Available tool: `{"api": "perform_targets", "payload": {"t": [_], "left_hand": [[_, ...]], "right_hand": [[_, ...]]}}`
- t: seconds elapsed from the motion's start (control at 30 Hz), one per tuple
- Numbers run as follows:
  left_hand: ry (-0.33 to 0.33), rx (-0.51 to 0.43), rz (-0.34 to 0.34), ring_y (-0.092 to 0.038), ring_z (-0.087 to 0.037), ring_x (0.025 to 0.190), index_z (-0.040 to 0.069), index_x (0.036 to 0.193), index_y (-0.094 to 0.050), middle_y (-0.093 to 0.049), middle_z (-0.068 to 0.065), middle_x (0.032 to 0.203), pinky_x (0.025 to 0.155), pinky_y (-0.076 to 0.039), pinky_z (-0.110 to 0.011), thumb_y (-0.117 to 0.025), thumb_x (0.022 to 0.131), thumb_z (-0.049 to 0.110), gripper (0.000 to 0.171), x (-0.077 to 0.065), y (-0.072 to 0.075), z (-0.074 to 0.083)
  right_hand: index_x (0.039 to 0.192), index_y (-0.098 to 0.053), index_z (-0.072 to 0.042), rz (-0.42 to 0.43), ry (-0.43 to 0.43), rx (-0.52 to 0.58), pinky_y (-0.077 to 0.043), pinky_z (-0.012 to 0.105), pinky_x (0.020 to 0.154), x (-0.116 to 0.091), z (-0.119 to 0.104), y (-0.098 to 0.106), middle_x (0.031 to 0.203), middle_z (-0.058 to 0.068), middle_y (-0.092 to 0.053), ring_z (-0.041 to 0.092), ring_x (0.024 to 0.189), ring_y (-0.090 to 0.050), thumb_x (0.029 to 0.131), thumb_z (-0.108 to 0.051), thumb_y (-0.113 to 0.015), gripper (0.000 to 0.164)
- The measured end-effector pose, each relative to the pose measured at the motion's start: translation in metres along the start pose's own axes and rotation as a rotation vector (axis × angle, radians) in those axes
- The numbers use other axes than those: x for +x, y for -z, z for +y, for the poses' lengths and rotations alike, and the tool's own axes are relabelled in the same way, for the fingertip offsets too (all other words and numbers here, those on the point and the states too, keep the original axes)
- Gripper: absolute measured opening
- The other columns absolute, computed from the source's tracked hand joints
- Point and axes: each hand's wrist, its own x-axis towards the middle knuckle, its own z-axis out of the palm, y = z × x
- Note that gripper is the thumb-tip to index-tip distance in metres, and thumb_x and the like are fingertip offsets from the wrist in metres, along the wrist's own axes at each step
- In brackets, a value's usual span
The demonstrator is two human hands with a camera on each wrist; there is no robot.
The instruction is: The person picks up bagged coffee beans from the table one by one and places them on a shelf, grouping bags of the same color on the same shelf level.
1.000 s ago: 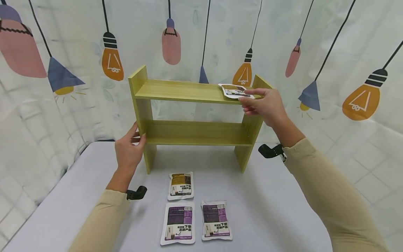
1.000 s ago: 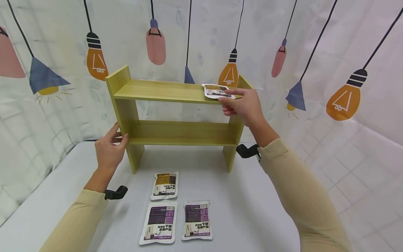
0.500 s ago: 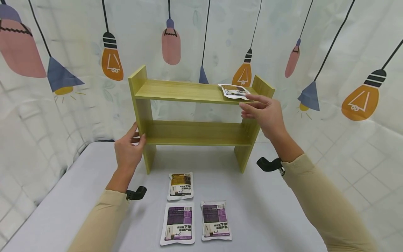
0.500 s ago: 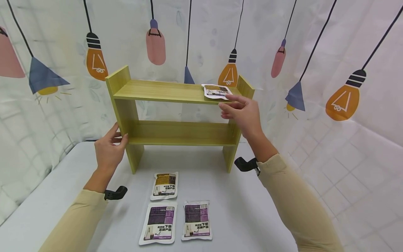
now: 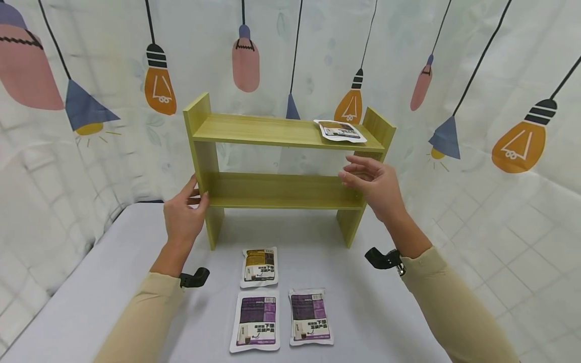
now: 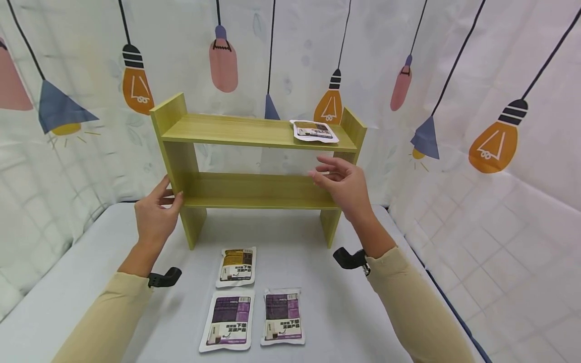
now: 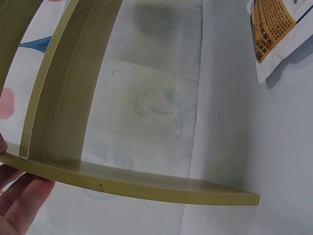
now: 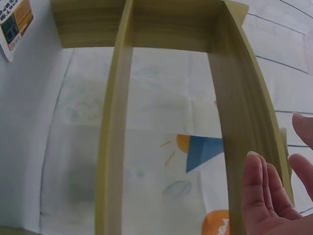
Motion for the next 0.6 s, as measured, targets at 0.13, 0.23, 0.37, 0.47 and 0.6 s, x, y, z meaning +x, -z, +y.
{"api": "perform_targets", "payload": {"t": [0.13,0.23,0.37,0.47,0.6], "left_hand": [[-0.004,-0.005,0.002,-0.076,-0.038,0.084,0.03,0.148,-0.057,-0.076,-0.018,0.116,0.07,-0.038,0.005,-0.069,0.096,0.014,0.056,0.001,0.0,0.0],[-0.005,-0.012,0.002,-0.076,-0.038,0.084,0.03,0.148,-0.057,-0.076,-0.018,0.116,0.07,-0.037,0.006,-0.069,0.096,0.013,0.056,0.001,0.0,0.0],[-0.005,-0.018,0.005,-0.076,-0.038,0.083,0.03,0.147,-0.057,-0.076,-0.018,0.115,0.07,-0.039,0.005,-0.069,0.096,0.013,0.056,0.001,0.0,-0.001],[-0.004,-0.021,0.007,-0.077,-0.037,0.083,0.03,0.147,-0.058,-0.077,-0.018,0.115,0.071,-0.04,0.004,-0.07,0.095,0.013,0.055,0.0,0.0,0.0],[-0.001,-0.023,0.006,-0.076,-0.038,0.083,0.028,0.147,-0.058,-0.077,-0.018,0.114,0.07,-0.039,0.005,-0.07,0.095,0.013,0.055,0.0,-0.001,0.001]], "right_hand": [[0.134,-0.069,-0.015,0.016,0.011,-0.062,-0.057,0.019,0.088,-0.008,0.009,-0.005,0.118,0.01,-0.072,0.01,0.096,-0.074,0.088,-0.029,-0.082,0.049],[0.133,-0.07,-0.016,0.025,0.012,-0.074,-0.057,0.019,0.087,-0.015,0.014,-0.01,0.123,0.014,-0.071,0.011,0.098,-0.073,0.087,-0.03,-0.083,0.049],[0.133,-0.07,-0.015,0.015,0.004,-0.06,-0.057,0.018,0.085,-0.022,0.023,-0.016,0.128,0.018,-0.067,0.01,0.097,-0.073,0.087,-0.028,-0.084,0.05],[0.132,-0.069,-0.012,-0.001,0.001,-0.033,-0.058,0.018,0.082,-0.027,0.03,-0.021,0.131,0.021,-0.064,0.009,0.095,-0.074,0.087,-0.024,-0.084,0.049],[0.132,-0.068,-0.008,-0.03,0.005,0.005,-0.059,0.02,0.082,-0.034,0.039,-0.028,0.133,0.024,-0.063,0.008,0.094,-0.075,0.087,-0.021,-0.083,0.049]]}}
